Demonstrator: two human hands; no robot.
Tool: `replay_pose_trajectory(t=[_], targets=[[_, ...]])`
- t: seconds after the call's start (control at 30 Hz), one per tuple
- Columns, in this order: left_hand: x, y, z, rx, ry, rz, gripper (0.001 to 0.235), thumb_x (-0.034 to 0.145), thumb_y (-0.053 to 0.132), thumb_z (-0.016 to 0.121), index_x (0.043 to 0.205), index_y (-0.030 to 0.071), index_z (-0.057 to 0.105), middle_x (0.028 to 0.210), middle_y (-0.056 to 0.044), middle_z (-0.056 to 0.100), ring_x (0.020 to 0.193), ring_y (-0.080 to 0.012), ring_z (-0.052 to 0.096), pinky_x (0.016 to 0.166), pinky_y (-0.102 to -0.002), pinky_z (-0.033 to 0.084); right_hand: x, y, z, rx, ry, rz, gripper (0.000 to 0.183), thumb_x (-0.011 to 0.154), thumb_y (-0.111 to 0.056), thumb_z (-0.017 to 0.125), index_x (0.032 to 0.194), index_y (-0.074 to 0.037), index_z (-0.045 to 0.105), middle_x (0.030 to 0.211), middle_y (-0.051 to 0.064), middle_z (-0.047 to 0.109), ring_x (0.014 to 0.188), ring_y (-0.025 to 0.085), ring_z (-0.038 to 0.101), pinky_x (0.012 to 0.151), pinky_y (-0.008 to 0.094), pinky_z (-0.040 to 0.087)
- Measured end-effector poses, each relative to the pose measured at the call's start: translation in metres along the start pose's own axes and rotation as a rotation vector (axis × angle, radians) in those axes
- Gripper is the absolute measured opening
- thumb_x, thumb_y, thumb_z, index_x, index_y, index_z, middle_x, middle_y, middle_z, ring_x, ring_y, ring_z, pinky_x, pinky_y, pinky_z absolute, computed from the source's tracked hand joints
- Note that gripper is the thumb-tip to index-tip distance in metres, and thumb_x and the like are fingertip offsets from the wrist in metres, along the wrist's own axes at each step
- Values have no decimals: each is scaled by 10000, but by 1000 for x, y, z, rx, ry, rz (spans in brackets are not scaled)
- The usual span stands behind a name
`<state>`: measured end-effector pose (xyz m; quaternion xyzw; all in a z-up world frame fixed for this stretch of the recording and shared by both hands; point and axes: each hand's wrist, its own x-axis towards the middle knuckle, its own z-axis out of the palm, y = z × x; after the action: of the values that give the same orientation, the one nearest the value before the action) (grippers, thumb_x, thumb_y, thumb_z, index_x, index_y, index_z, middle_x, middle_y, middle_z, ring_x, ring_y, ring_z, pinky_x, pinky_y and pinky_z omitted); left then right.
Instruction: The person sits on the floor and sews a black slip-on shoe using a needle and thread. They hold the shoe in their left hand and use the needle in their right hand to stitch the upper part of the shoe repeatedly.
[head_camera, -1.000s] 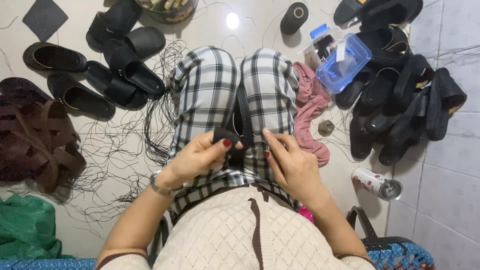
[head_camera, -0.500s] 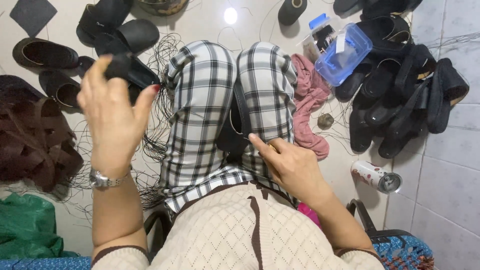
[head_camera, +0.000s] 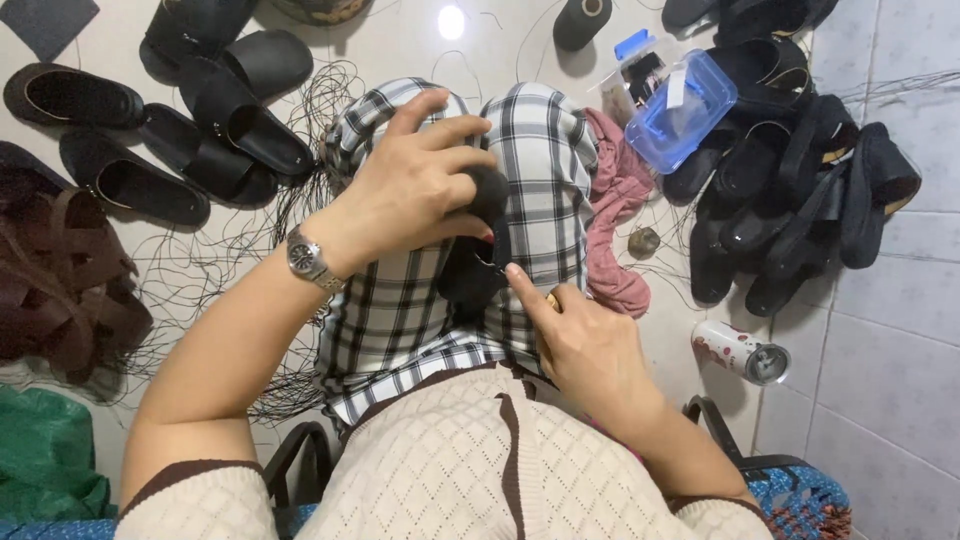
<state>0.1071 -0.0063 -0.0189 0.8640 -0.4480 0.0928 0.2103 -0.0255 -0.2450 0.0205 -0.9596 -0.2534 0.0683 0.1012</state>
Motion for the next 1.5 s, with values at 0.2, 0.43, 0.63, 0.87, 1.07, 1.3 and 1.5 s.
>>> replay_pose_trajectory(t=[0.2,0.43,0.63,0.87,1.07,1.3,1.5], targets=[[7,0,1,15,64,38,318,701,420,873,789,146,737,1035,26,751,1088,-175,656,1161,-453,340,5,-8,3,7,-35,33,641,793,-43,647,1428,-30,555,884,126,618,447,203,553,378,334,471],[10,1,-5,-15,65,39,337,682,396,889,728,129,688,1048,27,742,1148,-189,630,1137,-450,353,-5,20,5,285,-57,17,641,834,-74,678,1451,-143,519,1024,65,644,604,207,637,545,337,534],[12,-2,-1,26,47,34,322,672,415,881,750,142,730,1024,43,749,1074,-168,641,1127,-431,369,-2,10,36,439,127,8,566,827,21,685,1375,-64,574,865,73,639,523,161,558,478,305,482],[8,4,-5,-13,91,13,271,682,357,895,698,149,723,1030,39,764,1102,-161,640,1143,-432,341,5,-10,45,498,288,105,352,903,-25,677,1242,28,598,928,153,699,614,204,659,521,310,543],[11,0,-3,15,61,4,260,667,339,914,712,155,737,1033,46,774,1083,-158,660,1155,-419,353,20,-10,44,467,267,73,233,935,-28,625,1146,46,560,871,160,694,559,219,649,460,320,547],[-43,30,9,23,215,-158,434,755,481,889,642,112,690,1187,-14,726,1216,-284,555,1052,-529,337,8,2,55,201,151,145,250,1007,-331,539,1152,-146,624,757,45,697,597,265,720,492,404,576],[-63,51,-7,198,127,-177,296,764,298,879,621,130,682,1016,3,694,1058,-253,588,917,-481,385,10,-1,73,321,144,155,249,1006,-320,546,1136,-117,605,775,86,708,623,316,730,496,426,570]])
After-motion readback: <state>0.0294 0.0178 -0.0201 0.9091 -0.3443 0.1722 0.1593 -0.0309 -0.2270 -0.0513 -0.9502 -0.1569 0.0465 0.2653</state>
